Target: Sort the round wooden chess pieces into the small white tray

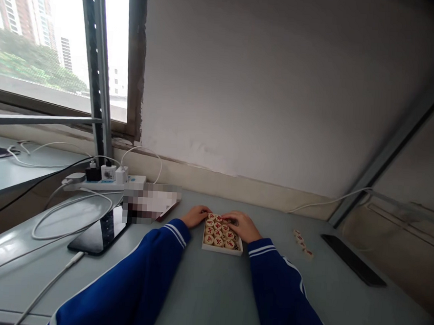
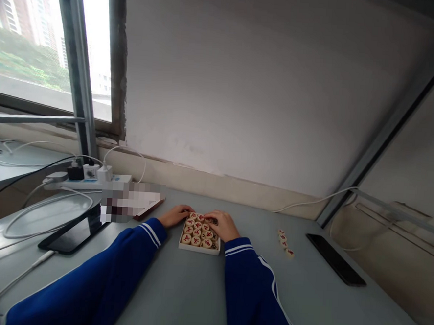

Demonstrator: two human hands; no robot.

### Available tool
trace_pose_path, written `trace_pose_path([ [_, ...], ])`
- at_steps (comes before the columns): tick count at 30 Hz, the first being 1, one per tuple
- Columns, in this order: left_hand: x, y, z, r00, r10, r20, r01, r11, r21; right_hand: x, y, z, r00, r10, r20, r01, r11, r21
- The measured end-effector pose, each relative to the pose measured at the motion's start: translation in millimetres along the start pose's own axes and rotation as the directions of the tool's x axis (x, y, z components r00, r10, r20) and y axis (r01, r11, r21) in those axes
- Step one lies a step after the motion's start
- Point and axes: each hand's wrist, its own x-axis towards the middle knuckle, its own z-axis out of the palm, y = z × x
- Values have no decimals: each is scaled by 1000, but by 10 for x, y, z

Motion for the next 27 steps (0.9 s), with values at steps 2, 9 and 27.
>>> trace_pose_path([
  [2, -3, 6, -3, 1000, 0, 3, 0, 1000, 15, -1, 7, -3, 999, 11, -32, -11, 1000, -5],
  [9, 0, 19, -12, 1000, 2, 23, -2, 1000, 2, -57, 203, -130, 983, 106, -152, -107, 994, 3],
  [27, -3, 19, 5, 1000, -17, 17, 16, 1000, 17, -484, 639, -539, 800, 549, -243, -598, 763, -246],
])
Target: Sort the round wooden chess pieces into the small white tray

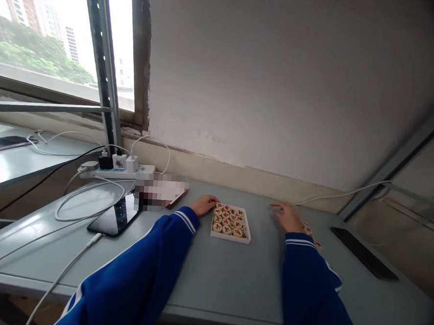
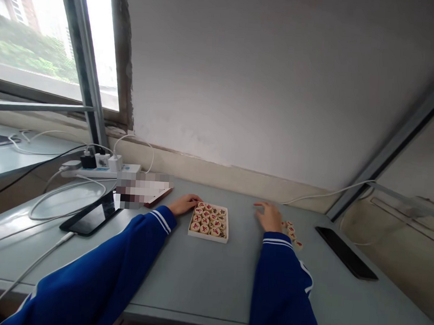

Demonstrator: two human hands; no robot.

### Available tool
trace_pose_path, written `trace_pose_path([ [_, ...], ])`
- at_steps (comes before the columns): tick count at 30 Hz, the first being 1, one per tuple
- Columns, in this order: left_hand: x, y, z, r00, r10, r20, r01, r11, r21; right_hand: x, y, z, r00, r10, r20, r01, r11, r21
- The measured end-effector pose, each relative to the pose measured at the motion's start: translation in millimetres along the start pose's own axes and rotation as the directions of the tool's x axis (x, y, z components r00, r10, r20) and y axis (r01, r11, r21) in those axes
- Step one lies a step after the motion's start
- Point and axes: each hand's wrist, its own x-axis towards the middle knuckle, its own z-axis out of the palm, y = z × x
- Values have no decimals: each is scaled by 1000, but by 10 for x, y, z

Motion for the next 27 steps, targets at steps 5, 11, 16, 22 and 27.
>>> trace_pose_path([
  [5, 7, -23, 5, 1000, 1, -14, -1, 1000, 13, -181, -817, 156, 820, -519, 243, 401, 822, 403],
  [11, 23, -41, 2, 1000, 22, -3, -22, 999, 31, -321, -1010, 297, 854, -502, 137, 421, 822, 384],
  [16, 11, -13, -10, 1000, 16, 12, -16, 1000, 3, -214, -887, 185, 912, -411, 19, 379, 857, 350],
  [22, -1, 5, -15, 1000, 0, 11, 0, 1000, -7, -42, -237, 87, 993, -106, -48, 98, 985, -140],
  [27, 7, 2, -17, 1000, 7, 7, -7, 1000, 6, -109, 400, -7, 986, 157, -47, -164, 910, -382],
])
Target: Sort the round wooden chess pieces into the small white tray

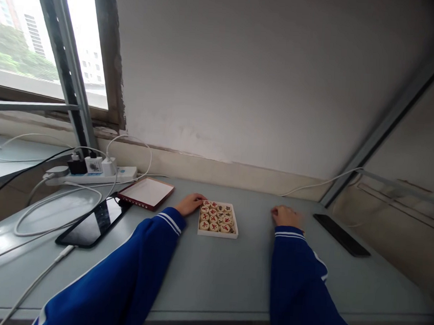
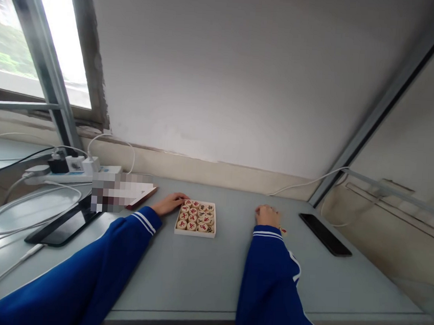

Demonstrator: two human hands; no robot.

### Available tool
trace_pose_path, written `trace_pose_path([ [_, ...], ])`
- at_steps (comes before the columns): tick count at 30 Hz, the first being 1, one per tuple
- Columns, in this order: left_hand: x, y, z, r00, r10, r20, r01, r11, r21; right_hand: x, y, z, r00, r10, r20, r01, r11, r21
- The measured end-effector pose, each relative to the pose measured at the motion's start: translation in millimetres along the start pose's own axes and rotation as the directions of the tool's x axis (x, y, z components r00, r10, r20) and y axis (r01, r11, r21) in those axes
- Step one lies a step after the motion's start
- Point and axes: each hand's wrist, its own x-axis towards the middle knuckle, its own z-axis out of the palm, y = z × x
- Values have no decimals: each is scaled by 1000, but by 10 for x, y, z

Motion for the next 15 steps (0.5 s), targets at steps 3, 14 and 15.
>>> trace_pose_path([
  [3, 1, -7, 4, 1000, -6, -1, 6, 1000, -11, 3, 105, -42, 993, -10, -116, 13, 1000, 25],
  [14, 8, -30, 24, 1000, 0, -14, -1, 1000, -19, -487, -1159, -354, 637, -770, -37, 566, 434, 701],
  [15, 8, -29, 24, 1000, 1, -14, -1, 1000, -15, -506, -1175, -350, 640, -768, -37, 561, 433, 705],
])
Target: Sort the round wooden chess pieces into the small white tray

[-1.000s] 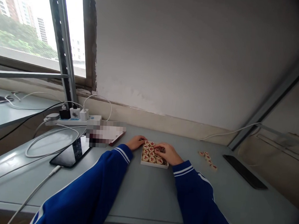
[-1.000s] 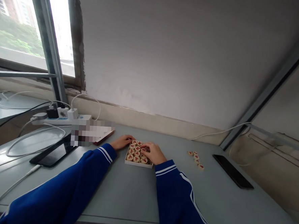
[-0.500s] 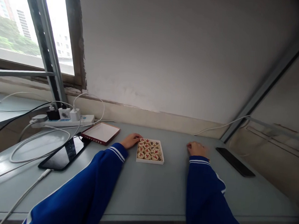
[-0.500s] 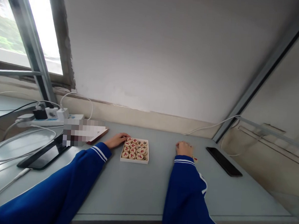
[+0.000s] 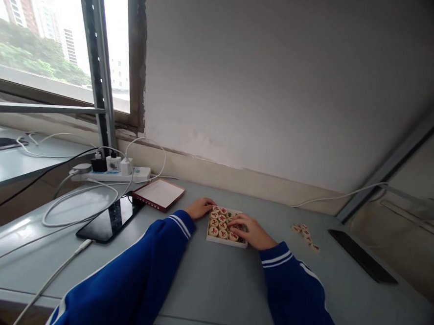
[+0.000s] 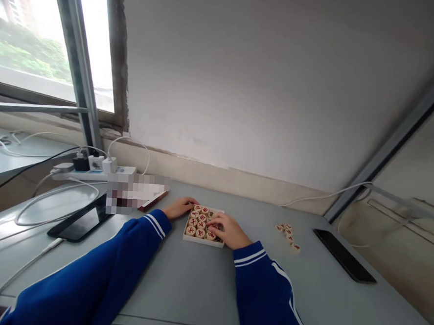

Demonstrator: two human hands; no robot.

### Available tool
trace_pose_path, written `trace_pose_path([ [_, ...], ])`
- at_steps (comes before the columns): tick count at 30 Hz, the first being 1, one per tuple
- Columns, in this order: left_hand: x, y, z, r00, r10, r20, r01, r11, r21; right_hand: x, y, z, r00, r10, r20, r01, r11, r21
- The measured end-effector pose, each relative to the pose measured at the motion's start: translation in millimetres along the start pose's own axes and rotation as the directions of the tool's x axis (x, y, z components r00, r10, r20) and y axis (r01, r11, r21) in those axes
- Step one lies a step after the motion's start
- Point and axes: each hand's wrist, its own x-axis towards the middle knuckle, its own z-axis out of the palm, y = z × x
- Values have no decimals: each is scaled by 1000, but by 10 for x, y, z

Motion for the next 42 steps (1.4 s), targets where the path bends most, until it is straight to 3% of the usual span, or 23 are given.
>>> trace_pose_path([
  [5, 3, -6, -3, 1000, -3, 9, 3, 1000, -6, -53, 59, -62, 996, 50, -70, -52, 998, -37],
  [9, 9, -22, -5, 1000, 10, 7, -10, 1000, -1, -83, 110, -212, 975, 86, -205, -95, 995, -33],
  [12, 13, -25, -7, 1000, 10, 12, -10, 1000, 7, -147, 253, -343, 939, 170, -299, -182, 983, -11],
  [14, 14, -26, -5, 1000, 6, 17, -6, 1000, 1, -227, 415, -402, 918, 249, -308, -288, 954, -87],
  [16, 14, -30, -2, 1000, 3, 22, -3, 1000, -14, -335, 596, -432, 889, 343, -303, -419, 876, -239],
  [19, 16, -42, 3, 1000, 8, 20, -8, 1000, -22, -531, 821, -464, 816, 445, -370, -576, 688, -442],
  [23, 17, -44, 6, 1000, 23, 5, -23, 1000, 3, -745, 945, -584, 742, 459, -489, -671, 509, -540],
  [26, 10, -25, 4, 1000, 12, 0, -12, 1000, 0, -713, 880, -645, 767, 444, -462, -641, 557, -529],
  [28, 3, -10, 2, 1000, 6, 0, -6, 1000, -3, -573, 734, -601, 829, 401, -390, -555, 676, -484],
  [30, -2, -2, 1, 1000, 3, -1, -3, 1000, 4, -386, 512, -477, 915, 309, -261, -385, 861, -331],
  [32, -2, -5, 0, 1000, 4, -6, -4, 1000, 21, -215, 261, -308, 981, 167, -102, -178, 978, -106],
  [34, 1, -16, 0, 1000, 10, -8, -10, 999, 32, -107, 51, -150, 999, 52, 13, -53, 998, 45],
  [36, 8, -29, -1, 1000, 20, -1, -20, 999, 28, -69, -66, -51, 999, 8, 45, -13, 994, 108],
  [42, 15, -38, -11, 1000, 23, 13, -23, 1000, -2, -136, -34, -69, 996, 53, 70, -61, 992, 110],
])
